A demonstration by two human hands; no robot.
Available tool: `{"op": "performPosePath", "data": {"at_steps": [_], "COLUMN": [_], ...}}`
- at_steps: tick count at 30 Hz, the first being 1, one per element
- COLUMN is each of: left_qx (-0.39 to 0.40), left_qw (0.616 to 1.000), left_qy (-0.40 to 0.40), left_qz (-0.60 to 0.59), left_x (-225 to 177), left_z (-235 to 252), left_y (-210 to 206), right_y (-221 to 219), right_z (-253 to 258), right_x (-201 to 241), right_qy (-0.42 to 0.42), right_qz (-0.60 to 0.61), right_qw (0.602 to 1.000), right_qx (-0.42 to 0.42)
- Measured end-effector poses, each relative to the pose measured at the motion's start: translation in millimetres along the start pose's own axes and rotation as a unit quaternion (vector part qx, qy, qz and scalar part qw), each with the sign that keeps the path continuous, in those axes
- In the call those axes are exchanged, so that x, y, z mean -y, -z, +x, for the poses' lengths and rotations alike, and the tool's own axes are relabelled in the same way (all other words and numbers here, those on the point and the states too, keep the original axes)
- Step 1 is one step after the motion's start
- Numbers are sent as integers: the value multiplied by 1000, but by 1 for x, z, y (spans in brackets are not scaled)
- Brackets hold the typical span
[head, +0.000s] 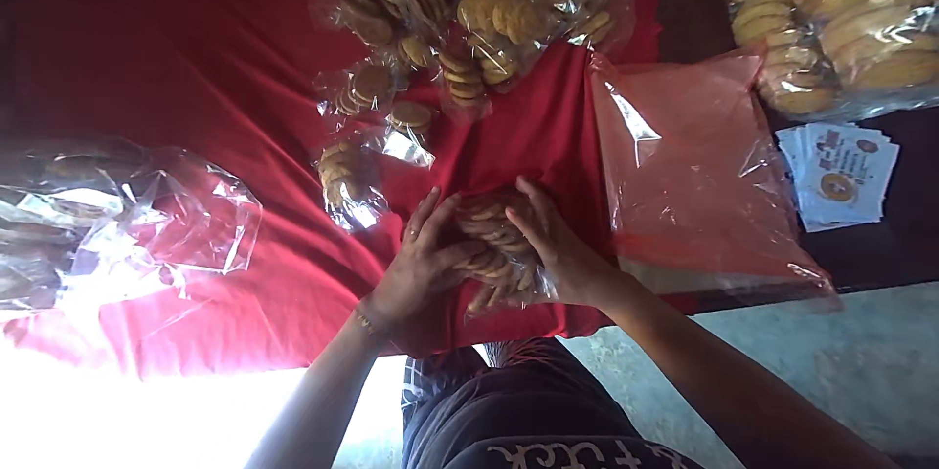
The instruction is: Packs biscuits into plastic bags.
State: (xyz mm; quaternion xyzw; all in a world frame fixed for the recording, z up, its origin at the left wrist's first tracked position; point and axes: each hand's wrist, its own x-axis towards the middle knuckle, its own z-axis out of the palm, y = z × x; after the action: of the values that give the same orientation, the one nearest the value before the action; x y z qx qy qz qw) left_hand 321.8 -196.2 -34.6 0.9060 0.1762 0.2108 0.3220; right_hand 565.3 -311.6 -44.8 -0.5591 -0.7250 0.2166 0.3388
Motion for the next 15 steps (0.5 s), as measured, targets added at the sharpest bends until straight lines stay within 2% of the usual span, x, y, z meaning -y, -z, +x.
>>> {"op": "performPosePath", "data": {"at_steps": [3,6,9,11,12,14,15], "left_qx": [-14,-64,-1,13,18,11,2], "left_qw": [994,986,957,937,940,974,978], "left_qy": [15,54,75,51,37,25,34], "left_qz": [-110,-148,-279,-347,-338,-226,-205], "left_x": [-1,-15,-20,-18,-15,-15,-21], "left_z": [28,32,21,11,7,7,8], "left_y": [-20,-37,-26,-19,-17,-21,-27], "right_y": [-2,0,-6,-9,-10,-11,-10], "right_z": [-1,0,2,4,6,6,2], "right_x": [5,1,-5,-5,-4,-1,2], "right_qy": [-11,-13,-8,-17,-22,-29,-28], "right_qz": [8,20,16,20,24,36,41], "right_qw": [1000,999,997,997,997,995,995], "right_qx": [-18,-45,-69,-73,-71,-83,-88]}}
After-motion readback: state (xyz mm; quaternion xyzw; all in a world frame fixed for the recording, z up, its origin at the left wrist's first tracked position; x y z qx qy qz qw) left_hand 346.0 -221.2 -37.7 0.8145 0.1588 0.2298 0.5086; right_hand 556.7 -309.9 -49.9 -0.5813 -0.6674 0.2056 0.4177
